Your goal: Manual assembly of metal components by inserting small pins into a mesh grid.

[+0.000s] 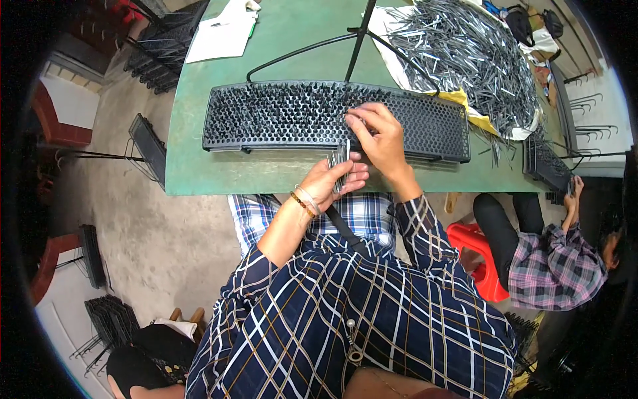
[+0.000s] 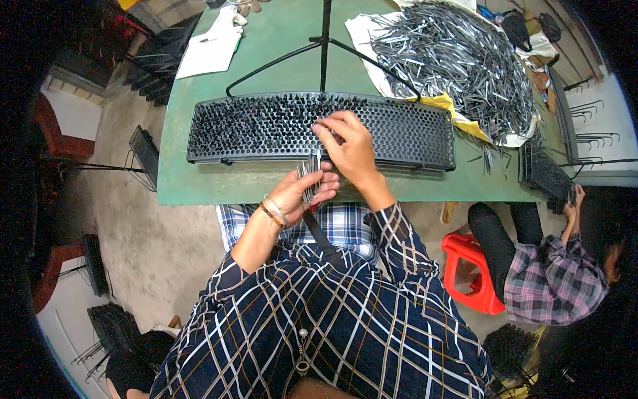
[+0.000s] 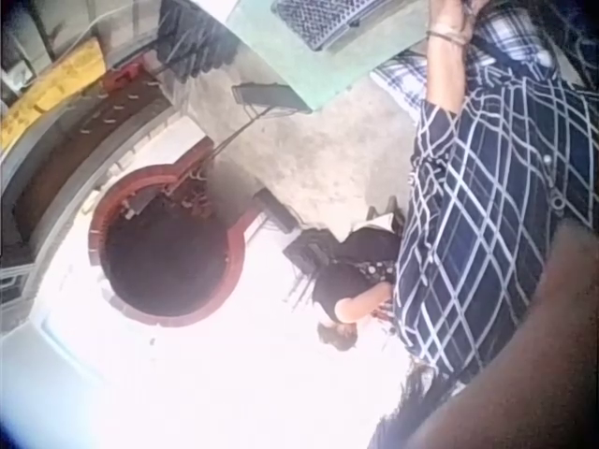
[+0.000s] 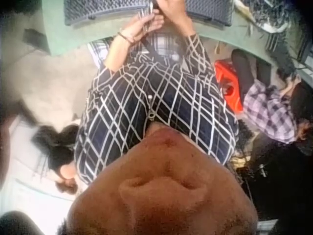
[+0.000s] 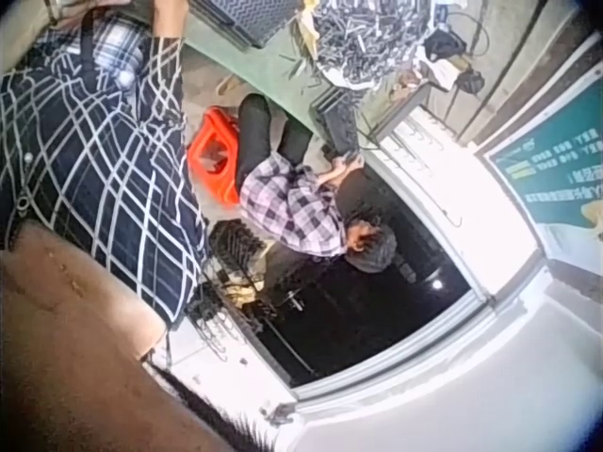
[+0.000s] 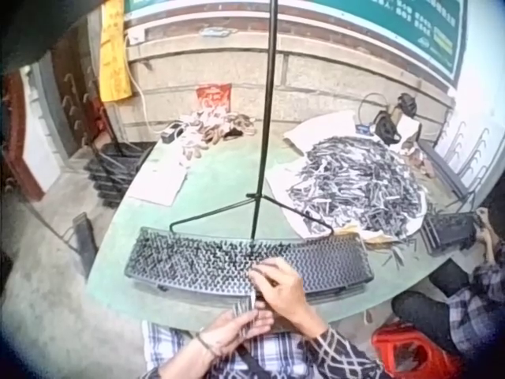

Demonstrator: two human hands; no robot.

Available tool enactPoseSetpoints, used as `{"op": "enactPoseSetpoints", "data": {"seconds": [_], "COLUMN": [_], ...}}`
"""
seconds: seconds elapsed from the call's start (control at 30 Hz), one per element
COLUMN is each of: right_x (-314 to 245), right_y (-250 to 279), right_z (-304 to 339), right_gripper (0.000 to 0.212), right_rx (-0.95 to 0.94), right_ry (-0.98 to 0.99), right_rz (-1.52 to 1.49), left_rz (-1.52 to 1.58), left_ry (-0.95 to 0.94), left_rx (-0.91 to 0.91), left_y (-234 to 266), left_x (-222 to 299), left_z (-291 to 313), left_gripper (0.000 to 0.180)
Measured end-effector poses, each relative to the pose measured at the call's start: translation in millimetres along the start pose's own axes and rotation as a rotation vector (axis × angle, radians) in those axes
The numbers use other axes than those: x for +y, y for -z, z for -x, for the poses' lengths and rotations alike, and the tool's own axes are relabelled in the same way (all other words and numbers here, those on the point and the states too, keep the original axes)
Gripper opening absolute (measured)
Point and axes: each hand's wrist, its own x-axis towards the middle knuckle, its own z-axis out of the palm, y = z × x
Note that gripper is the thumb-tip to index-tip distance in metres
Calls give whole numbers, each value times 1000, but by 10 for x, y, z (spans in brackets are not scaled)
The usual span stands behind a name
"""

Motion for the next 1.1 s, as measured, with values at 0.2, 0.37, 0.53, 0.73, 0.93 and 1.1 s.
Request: {"op": "enactPoseSetpoints", "data": {"seconds": [0.2, 0.37, 0.53, 0.73, 0.93, 1.1], "right_x": [-54, -59, -99, -145, -100, -105], "right_y": [197, 242, 240, 102, -180, -316], "right_z": [115, 79, 31, -84, -105, -82], "right_gripper": [22, 23, 19, 19, 18, 17], "right_rx": [-425, -444, -436, -130, 18, 46], "right_ry": [-357, -480, -564, -571, -453, -357], "right_rz": [-369, -373, -355, -463, -396, -256], "left_rz": [-20, 9, -48, -49, -40, -40], "left_ry": [-79, -135, -166, -168, -115, -82], "left_rx": [-34, -21, 55, 75, 92, 109], "left_y": [-79, -64, -34, 78, 73, 45], "left_x": [44, 5, 45, 35, -11, -17], "left_z": [3, -7, 25, 46, 53, 56], "left_gripper": [25, 26, 26, 25, 23, 22]}}
